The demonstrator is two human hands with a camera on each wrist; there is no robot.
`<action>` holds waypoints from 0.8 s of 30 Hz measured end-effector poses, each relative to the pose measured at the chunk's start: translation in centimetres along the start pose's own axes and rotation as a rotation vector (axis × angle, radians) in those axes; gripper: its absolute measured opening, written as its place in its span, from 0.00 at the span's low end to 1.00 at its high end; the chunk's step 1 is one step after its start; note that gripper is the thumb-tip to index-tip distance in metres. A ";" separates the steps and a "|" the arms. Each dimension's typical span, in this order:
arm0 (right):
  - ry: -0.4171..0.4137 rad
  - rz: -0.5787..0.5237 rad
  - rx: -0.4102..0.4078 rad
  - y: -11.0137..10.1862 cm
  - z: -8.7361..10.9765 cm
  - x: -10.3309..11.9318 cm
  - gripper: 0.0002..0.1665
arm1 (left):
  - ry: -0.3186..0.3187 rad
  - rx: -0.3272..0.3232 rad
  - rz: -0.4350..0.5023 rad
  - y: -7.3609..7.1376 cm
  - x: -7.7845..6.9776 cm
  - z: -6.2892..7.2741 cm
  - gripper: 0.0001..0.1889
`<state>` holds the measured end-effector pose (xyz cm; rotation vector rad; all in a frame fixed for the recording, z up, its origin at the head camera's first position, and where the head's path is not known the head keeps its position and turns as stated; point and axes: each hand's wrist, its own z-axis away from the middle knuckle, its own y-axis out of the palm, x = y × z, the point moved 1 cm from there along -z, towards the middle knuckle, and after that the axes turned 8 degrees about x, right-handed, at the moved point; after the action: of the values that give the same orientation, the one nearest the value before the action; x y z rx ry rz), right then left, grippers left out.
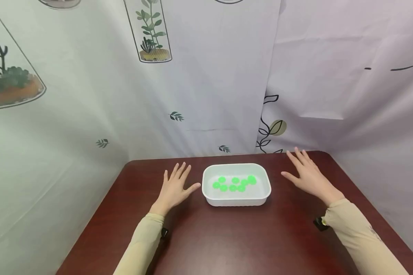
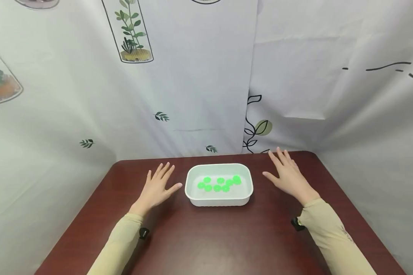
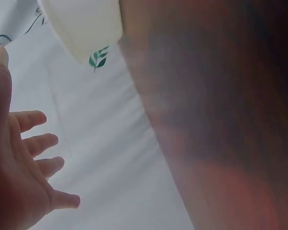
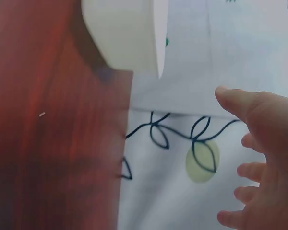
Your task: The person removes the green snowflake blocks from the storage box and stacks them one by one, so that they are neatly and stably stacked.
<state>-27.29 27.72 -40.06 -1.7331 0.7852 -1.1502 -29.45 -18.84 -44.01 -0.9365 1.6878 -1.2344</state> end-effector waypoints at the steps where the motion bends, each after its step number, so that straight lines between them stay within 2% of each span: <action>1: -0.007 -0.007 0.011 0.0 -0.4 0.3 0.50 | 0.006 0.003 -0.012 0.3 -0.1 -0.1 0.46; 6: -0.038 -0.009 0.054 -0.2 -2.3 1.5 0.49 | 0.073 0.044 -0.087 1.7 -0.9 -0.5 0.45; 9: -0.061 0.008 0.051 -0.5 -3.5 2.2 0.48 | 0.102 0.076 -0.121 2.4 -1.4 -0.7 0.44; 15: -0.103 0.026 0.053 -0.2 -5.4 3.4 0.46 | 0.133 0.084 -0.152 2.7 -1.9 -0.7 0.44; 19: -0.120 0.033 0.095 0.4 -6.2 4.0 0.45 | 0.163 0.083 -0.167 2.8 -2.1 -0.9 0.45; 24: -0.148 0.045 0.151 1.5 -6.9 4.4 0.44 | 0.172 0.119 -0.141 3.2 -2.3 -1.1 0.46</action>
<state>-32.16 21.09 -38.64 -1.6459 0.6284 -1.0122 -29.87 -15.57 -46.45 -0.9115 1.6816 -1.5297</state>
